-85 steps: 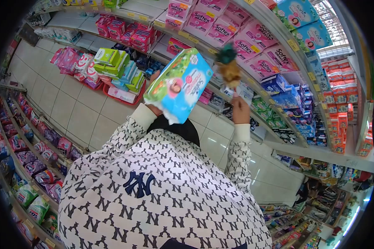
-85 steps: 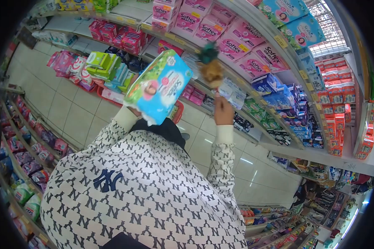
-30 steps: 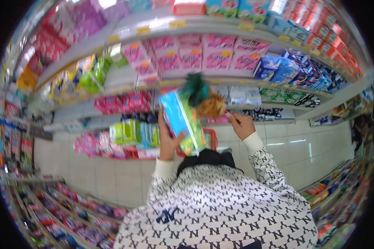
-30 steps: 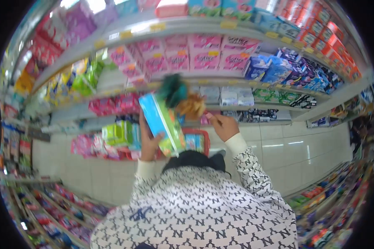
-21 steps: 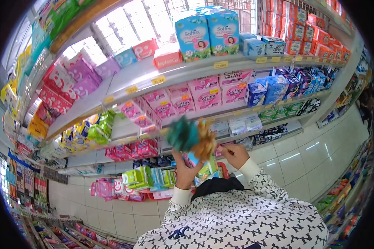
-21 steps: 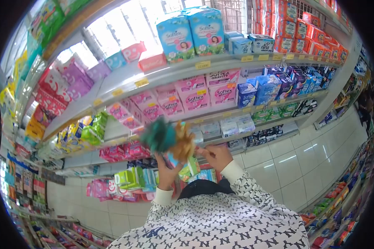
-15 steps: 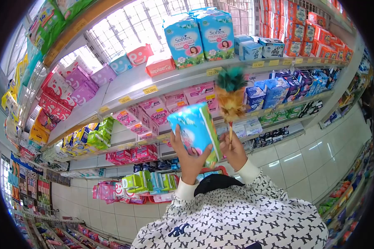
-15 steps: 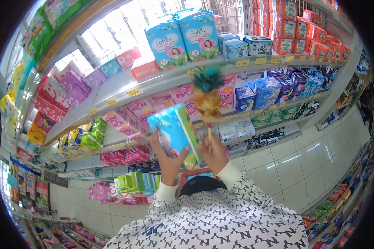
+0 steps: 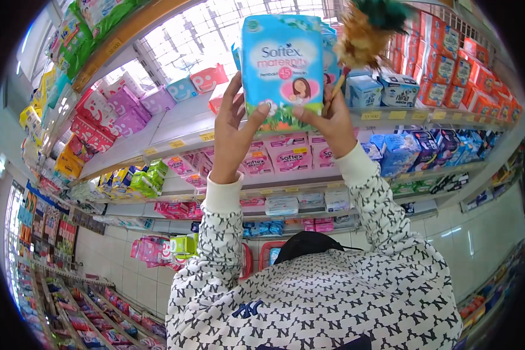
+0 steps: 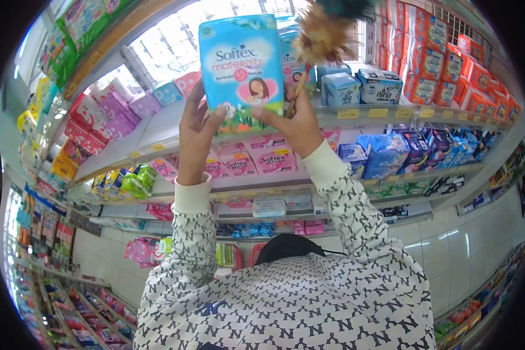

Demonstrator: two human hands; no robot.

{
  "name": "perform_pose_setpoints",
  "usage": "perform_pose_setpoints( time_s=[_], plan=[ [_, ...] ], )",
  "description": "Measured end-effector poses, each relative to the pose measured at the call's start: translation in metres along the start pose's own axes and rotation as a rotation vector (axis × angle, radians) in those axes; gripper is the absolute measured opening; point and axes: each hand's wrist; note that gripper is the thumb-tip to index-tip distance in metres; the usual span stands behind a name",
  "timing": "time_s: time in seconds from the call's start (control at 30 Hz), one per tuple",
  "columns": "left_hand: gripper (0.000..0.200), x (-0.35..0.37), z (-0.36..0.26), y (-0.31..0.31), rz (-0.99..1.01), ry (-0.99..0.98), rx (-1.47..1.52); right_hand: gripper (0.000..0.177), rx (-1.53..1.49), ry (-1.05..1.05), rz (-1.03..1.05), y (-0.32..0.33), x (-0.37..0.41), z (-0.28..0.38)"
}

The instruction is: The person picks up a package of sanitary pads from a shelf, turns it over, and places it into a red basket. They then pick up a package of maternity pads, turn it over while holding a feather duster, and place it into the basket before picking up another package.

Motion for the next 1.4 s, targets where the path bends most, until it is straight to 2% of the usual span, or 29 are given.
perform_pose_setpoints(
  time_s=[0.1, 0.2, 0.33, 0.37, 0.43, 0.53, 0.63, 0.83, 0.9, 1.0, 1.03, 1.1, 1.13, 1.23, 1.4],
  plan=[
    [0.074, -0.015, 0.009, 0.010, -0.041, -0.047, -0.038, 0.052, 0.127, 0.083, -0.003, -0.006, -0.026, -0.006],
    [0.062, -0.022, 0.017, 0.021, -0.072, -0.076, 0.000, 0.053, 0.286, 0.011, 0.034, -0.002, -0.050, -0.037],
    [0.070, -0.029, 0.037, 0.044, -0.025, -0.083, -0.083, 0.054, 0.349, 0.033, 0.018, -0.015, -0.058, -0.052],
    [0.075, -0.029, 0.046, 0.054, -0.013, -0.017, -0.098, 0.053, 0.367, 0.034, 0.022, -0.016, -0.058, -0.058],
    [0.077, -0.029, 0.067, 0.066, 0.001, -0.007, -0.150, 0.050, 0.406, 0.037, 0.024, -0.015, -0.058, -0.069],
    [0.079, -0.032, 0.074, 0.072, 0.029, 0.014, -0.184, 0.054, 0.629, 0.066, -0.009, -0.016, -0.054, -0.069],
    [0.082, -0.024, 0.073, 0.076, 0.057, 0.065, -0.201, 0.062, 0.746, -0.053, 0.039, -0.018, -0.053, -0.050],
    [0.088, -0.024, 0.049, 0.070, 0.179, 0.272, -0.206, 0.064, 0.890, -0.128, 0.114, -0.010, -0.047, -0.047],
    [0.090, -0.025, 0.043, 0.070, 0.188, 0.340, -0.203, 0.063, 0.869, -0.032, 0.074, -0.012, -0.045, -0.046],
    [0.086, -0.031, 0.052, 0.073, 0.112, 0.206, -0.261, 0.062, 0.728, 0.148, -0.048, -0.019, -0.048, -0.042],
    [0.085, -0.035, 0.052, 0.073, 0.070, 0.239, -0.206, 0.062, 0.662, 0.206, -0.096, -0.022, -0.051, -0.039],
    [0.086, -0.037, 0.047, 0.063, -0.011, 0.304, -0.092, 0.059, 0.543, 0.122, -0.119, -0.030, -0.055, -0.039],
    [0.087, -0.037, 0.045, 0.058, 0.020, 0.341, -0.108, 0.058, 0.486, 0.078, -0.131, -0.031, -0.056, -0.042],
    [0.088, -0.043, 0.040, 0.045, 0.074, 0.405, -0.157, 0.043, 0.345, 0.107, -0.163, -0.029, -0.061, -0.053],
    [0.084, -0.047, 0.053, 0.045, 0.029, 0.436, -0.166, 0.045, 0.354, 0.166, -0.233, -0.022, -0.061, -0.064]
  ],
)
Point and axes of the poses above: each hand's wrist, its own x-axis away from the middle knuckle, its own y-axis out of the back of the hand, z = x × y, and after that the axes turned 6 degrees about x, right-handed
